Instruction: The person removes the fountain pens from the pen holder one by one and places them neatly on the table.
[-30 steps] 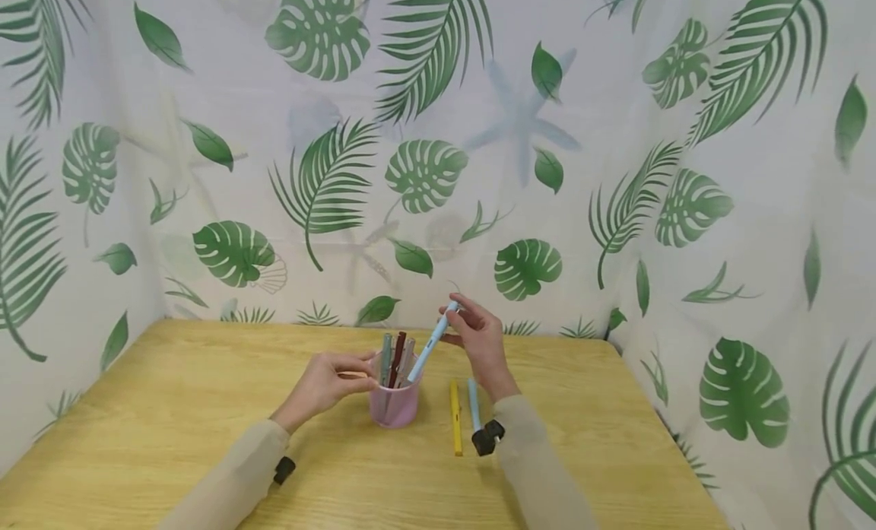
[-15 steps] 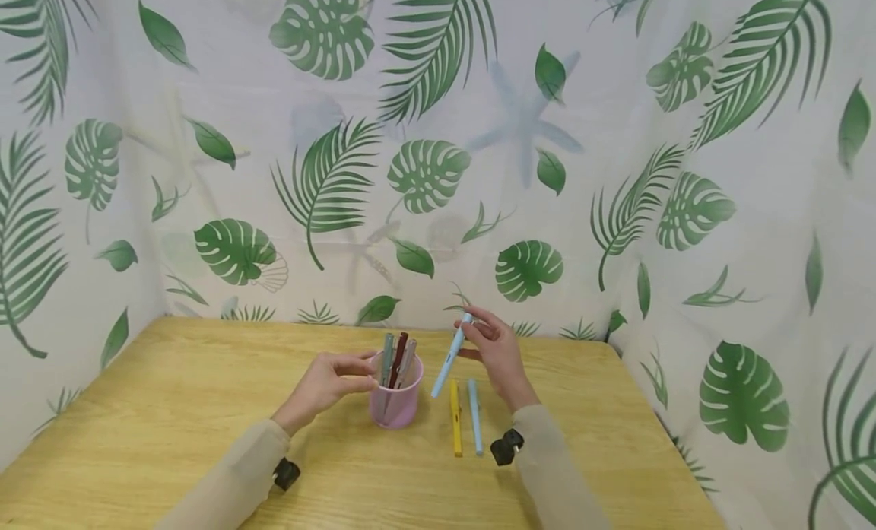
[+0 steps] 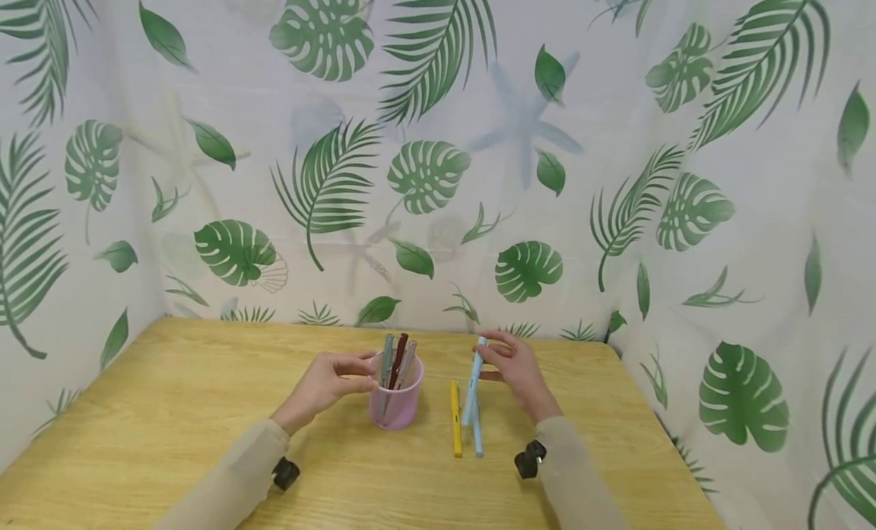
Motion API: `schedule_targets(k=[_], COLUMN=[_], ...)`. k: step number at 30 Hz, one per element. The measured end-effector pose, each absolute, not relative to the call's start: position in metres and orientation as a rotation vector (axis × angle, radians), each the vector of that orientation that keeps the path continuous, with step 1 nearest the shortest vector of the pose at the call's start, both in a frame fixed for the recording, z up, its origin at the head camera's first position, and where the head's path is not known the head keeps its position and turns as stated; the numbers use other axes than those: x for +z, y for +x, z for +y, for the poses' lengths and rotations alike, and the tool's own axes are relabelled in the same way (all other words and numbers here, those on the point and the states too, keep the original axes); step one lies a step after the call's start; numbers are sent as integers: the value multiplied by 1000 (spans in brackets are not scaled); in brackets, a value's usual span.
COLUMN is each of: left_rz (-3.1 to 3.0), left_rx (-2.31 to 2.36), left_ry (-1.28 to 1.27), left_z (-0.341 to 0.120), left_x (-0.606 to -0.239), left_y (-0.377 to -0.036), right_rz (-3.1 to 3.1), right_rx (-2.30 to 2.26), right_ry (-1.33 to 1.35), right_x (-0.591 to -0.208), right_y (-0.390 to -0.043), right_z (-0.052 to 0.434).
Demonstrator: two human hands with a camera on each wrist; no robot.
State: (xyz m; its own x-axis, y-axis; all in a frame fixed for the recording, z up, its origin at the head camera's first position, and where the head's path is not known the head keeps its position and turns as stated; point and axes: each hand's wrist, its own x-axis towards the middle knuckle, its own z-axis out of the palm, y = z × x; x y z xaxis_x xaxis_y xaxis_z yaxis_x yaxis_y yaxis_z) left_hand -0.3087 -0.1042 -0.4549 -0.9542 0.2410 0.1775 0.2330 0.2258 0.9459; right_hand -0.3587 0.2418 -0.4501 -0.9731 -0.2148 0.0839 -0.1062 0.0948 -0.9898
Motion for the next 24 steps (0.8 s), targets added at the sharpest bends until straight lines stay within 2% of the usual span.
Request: schedule_targets(k=[15,24], left_rz=[2420,2401], left_rx=[1929,1919], left_ry=[436,443], left_z=[-103,-105], left_x=[-454,-456], left_y=[-308,-310], right_rz=[2345,2383], right_rx=[-1710,-1628], right_ry=[-159,-72], right_x=[-471,-477], right_y=[-358,-358], right_z=[281,285])
